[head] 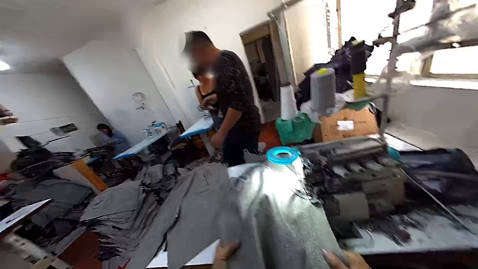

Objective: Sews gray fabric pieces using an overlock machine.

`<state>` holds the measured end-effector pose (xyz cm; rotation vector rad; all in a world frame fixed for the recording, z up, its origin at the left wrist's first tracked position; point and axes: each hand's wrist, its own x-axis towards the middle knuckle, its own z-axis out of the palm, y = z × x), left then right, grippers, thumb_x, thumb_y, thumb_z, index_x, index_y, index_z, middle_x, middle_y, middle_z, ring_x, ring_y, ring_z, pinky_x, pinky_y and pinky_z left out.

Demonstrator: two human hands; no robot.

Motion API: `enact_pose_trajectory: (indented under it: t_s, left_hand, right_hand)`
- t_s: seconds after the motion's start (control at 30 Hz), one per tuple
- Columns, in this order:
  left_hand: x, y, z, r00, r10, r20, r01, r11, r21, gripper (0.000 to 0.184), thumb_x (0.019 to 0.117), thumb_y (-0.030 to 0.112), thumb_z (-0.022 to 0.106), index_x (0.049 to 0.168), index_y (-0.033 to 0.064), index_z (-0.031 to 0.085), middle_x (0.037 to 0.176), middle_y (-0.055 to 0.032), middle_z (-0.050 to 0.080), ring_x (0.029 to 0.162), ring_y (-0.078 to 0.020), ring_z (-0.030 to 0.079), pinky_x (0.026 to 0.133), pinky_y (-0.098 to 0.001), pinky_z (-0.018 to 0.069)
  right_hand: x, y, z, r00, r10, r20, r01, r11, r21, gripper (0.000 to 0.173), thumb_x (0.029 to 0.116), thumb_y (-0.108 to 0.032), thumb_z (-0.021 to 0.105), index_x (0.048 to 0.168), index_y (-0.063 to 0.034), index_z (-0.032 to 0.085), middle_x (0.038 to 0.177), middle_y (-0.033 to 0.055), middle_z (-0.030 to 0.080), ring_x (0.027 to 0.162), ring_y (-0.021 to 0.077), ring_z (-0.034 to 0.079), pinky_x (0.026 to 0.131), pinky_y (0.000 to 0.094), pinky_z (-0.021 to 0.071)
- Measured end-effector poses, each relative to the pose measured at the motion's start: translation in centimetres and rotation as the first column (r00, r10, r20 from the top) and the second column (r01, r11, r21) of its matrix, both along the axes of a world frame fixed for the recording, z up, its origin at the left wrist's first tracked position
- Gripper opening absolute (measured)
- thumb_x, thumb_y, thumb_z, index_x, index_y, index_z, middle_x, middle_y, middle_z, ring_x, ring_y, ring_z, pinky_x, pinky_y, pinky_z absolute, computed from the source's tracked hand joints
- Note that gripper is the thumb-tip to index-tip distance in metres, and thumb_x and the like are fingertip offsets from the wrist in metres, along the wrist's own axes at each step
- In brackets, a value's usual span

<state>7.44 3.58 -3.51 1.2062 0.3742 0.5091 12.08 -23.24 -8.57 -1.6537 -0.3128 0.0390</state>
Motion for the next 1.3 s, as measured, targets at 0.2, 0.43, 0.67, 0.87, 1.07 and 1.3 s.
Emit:
enact_pose_trajectory:
  t_s: [0.2, 0.43, 0.67, 0.87, 1.07, 1.3]
  left_hand:
    - [-1.4, 4.0, -2.4, 0.977, -0.062, -0.204, 0.127, 0.939, 0.320, 0.050, 0.0974, -0.005, 0.042, 0.143, -0.0134, 0.024, 0.105, -0.0002, 0.060, 0.086, 0.0084, 0.064, 0.083, -0.0151, 0.0544]
    - [0.6, 4.9, 2.4, 0.982, -0.180, -0.062, 0.191, 0.921, 0.339, 0.031, 0.0969, -0.005, 0.038, 0.125, 0.0058, 0.041, 0.090, 0.0193, 0.070, 0.086, 0.0076, 0.069, 0.085, -0.0171, 0.0579]
    - [4.6, 3.7, 6.7, 0.982, -0.075, -0.175, 0.143, 0.896, 0.421, 0.030, 0.1004, -0.005, 0.034, 0.128, 0.0036, 0.041, 0.085, 0.0163, 0.068, 0.077, 0.0086, 0.068, 0.076, -0.0145, 0.0583]
    - [9.1, 4.4, 8.4, 0.985, -0.064, -0.159, 0.131, 0.880, 0.458, 0.025, 0.1019, 0.001, 0.036, 0.124, 0.0077, 0.046, 0.085, 0.0131, 0.068, 0.074, 0.0071, 0.067, 0.069, -0.0147, 0.0583]
    - [13.4, 4.6, 9.9, 0.983, 0.037, -0.181, 0.063, 0.852, 0.520, 0.025, 0.1039, 0.007, 0.044, 0.128, 0.0040, 0.050, 0.090, 0.0037, 0.066, 0.072, 0.0036, 0.065, 0.064, -0.0154, 0.0556]
    - [16.0, 4.9, 6.5, 0.965, 0.145, -0.220, -0.002, 0.837, 0.547, 0.032, 0.1017, 0.007, 0.051, 0.132, -0.0051, 0.052, 0.110, -0.0113, 0.062, 0.090, -0.0094, 0.062, 0.082, -0.0294, 0.0530]
  right_hand:
    - [-2.3, -0.6, -1.2, 0.998, -0.051, 0.034, 0.052, 0.998, -0.028, 0.039, 0.1008, -0.025, 0.056, 0.076, 0.0027, 0.067, 0.065, 0.0079, 0.063, 0.062, 0.0115, 0.064, 0.061, 0.0325, 0.0521]
    - [-3.2, -0.9, 0.2, 0.999, -0.024, -0.045, 0.030, 0.990, 0.137, 0.033, 0.1007, -0.015, 0.056, 0.074, 0.0029, 0.064, 0.061, 0.0023, 0.059, 0.058, 0.0019, 0.058, 0.059, 0.0234, 0.0485]
    - [-1.9, 0.2, 0.1, 0.994, -0.015, -0.109, 0.039, 0.976, 0.214, 0.035, 0.0998, -0.015, 0.055, 0.067, -0.0032, 0.057, 0.057, -0.0024, 0.051, 0.051, 0.0003, 0.050, 0.051, 0.0211, 0.0421]
    - [0.6, 1.0, 0.7, 0.973, 0.067, -0.222, 0.010, 0.945, 0.327, 0.033, 0.1035, -0.015, 0.047, 0.072, -0.0131, 0.053, 0.054, -0.0088, 0.056, 0.045, -0.0014, 0.052, 0.046, 0.0178, 0.0435]
    - [4.2, 2.4, 1.0, 0.982, 0.006, -0.191, 0.066, 0.928, 0.366, 0.033, 0.1036, -0.013, 0.045, 0.072, -0.0113, 0.053, 0.051, -0.0085, 0.048, 0.043, 0.0018, 0.049, 0.048, 0.0217, 0.0449]
    - [3.6, 2.0, -0.4, 0.997, 0.063, -0.047, -0.053, 0.979, 0.195, 0.046, 0.1053, -0.019, 0.039, 0.065, -0.0053, 0.055, 0.054, -0.0025, 0.054, 0.050, 0.0048, 0.053, 0.054, 0.0272, 0.0464]
